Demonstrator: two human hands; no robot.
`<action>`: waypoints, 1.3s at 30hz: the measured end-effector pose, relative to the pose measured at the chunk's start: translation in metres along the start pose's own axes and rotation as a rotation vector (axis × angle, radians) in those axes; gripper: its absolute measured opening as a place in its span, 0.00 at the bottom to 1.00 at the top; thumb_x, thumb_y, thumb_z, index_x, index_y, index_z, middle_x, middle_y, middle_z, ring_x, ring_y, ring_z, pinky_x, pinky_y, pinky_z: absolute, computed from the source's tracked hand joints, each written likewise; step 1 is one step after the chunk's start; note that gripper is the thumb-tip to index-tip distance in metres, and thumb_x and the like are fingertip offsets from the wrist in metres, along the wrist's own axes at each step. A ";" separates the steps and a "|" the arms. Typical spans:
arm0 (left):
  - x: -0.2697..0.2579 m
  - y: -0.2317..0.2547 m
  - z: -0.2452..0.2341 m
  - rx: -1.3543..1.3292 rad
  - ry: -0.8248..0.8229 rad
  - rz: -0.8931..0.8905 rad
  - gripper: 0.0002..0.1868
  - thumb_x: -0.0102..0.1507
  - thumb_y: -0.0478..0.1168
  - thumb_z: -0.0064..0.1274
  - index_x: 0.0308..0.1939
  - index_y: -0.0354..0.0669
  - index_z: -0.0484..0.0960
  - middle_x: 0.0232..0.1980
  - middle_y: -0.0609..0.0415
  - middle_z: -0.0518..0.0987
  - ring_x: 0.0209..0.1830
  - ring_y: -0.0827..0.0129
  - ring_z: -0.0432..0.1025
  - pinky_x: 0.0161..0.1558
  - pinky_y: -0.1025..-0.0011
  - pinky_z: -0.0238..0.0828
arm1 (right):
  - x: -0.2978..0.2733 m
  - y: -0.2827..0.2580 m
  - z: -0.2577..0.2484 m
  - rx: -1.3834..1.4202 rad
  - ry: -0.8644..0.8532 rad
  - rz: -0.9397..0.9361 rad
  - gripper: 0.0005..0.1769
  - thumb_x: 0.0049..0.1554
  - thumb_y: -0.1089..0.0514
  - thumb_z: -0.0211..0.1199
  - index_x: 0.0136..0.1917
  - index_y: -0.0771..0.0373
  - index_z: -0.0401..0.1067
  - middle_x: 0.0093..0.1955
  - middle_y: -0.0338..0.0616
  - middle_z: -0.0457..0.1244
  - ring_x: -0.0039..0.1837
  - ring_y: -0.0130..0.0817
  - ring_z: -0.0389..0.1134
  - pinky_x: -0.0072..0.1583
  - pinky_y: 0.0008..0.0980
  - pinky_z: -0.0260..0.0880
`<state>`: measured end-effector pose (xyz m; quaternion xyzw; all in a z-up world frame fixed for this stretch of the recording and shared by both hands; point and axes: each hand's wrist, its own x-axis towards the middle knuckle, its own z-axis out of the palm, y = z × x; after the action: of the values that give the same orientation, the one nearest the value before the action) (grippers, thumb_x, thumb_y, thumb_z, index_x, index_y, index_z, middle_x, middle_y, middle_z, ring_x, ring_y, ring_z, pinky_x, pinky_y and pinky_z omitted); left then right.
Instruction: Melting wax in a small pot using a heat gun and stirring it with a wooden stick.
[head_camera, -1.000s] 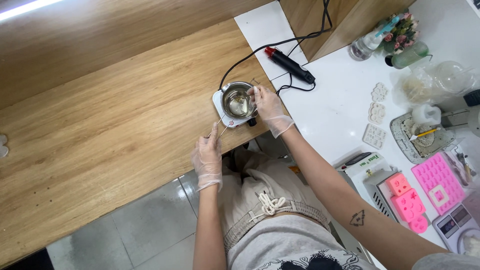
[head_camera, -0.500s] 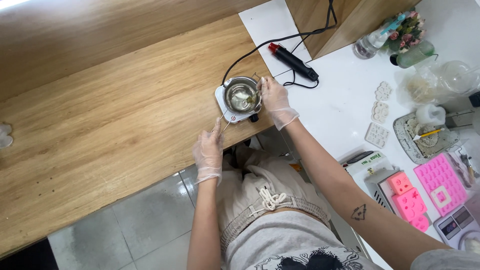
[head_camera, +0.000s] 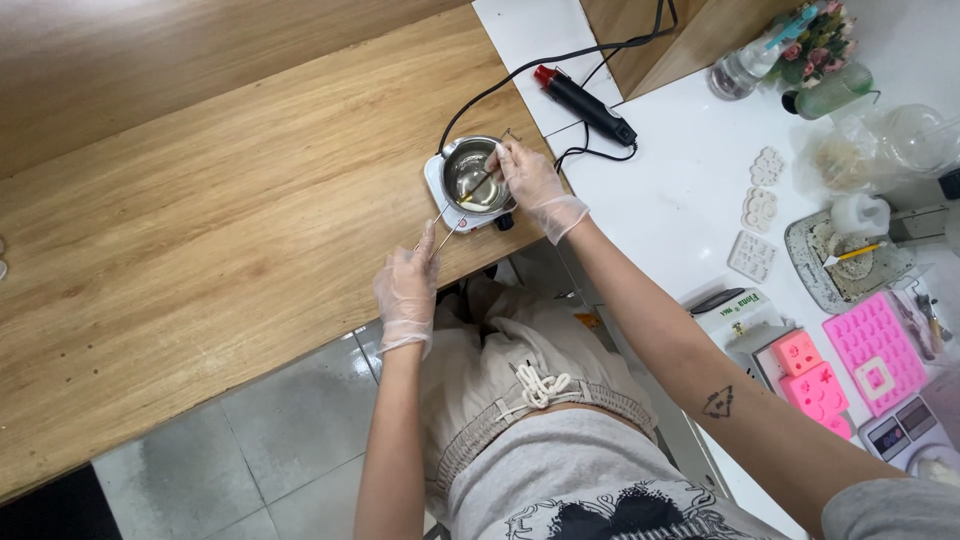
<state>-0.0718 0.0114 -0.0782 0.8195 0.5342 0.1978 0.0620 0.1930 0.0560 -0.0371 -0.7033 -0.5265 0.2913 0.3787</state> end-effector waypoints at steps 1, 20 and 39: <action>0.000 0.000 0.000 0.012 0.006 0.004 0.33 0.61 0.50 0.61 0.70 0.84 0.71 0.29 0.57 0.75 0.33 0.59 0.77 0.34 0.58 0.79 | -0.003 -0.001 -0.003 -0.053 -0.005 -0.052 0.18 0.70 0.46 0.45 0.47 0.50 0.73 0.35 0.41 0.69 0.42 0.38 0.72 0.49 0.39 0.73; 0.002 0.003 -0.012 0.022 0.036 0.062 0.32 0.62 0.49 0.62 0.70 0.80 0.73 0.30 0.56 0.74 0.31 0.61 0.77 0.31 0.59 0.78 | -0.013 -0.012 -0.006 -0.379 0.107 -0.379 0.15 0.69 0.49 0.46 0.43 0.51 0.66 0.34 0.44 0.65 0.42 0.50 0.71 0.46 0.47 0.71; 0.003 0.018 -0.028 0.163 -0.010 0.037 0.34 0.61 0.47 0.61 0.72 0.73 0.71 0.30 0.58 0.70 0.22 0.71 0.64 0.24 0.69 0.66 | -0.004 -0.036 -0.021 -0.411 0.068 -0.635 0.18 0.71 0.50 0.42 0.44 0.60 0.64 0.34 0.39 0.60 0.33 0.33 0.61 0.41 0.32 0.67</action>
<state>-0.0665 0.0036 -0.0466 0.8326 0.5330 0.1505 -0.0058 0.1905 0.0534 0.0044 -0.5756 -0.7528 0.0241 0.3186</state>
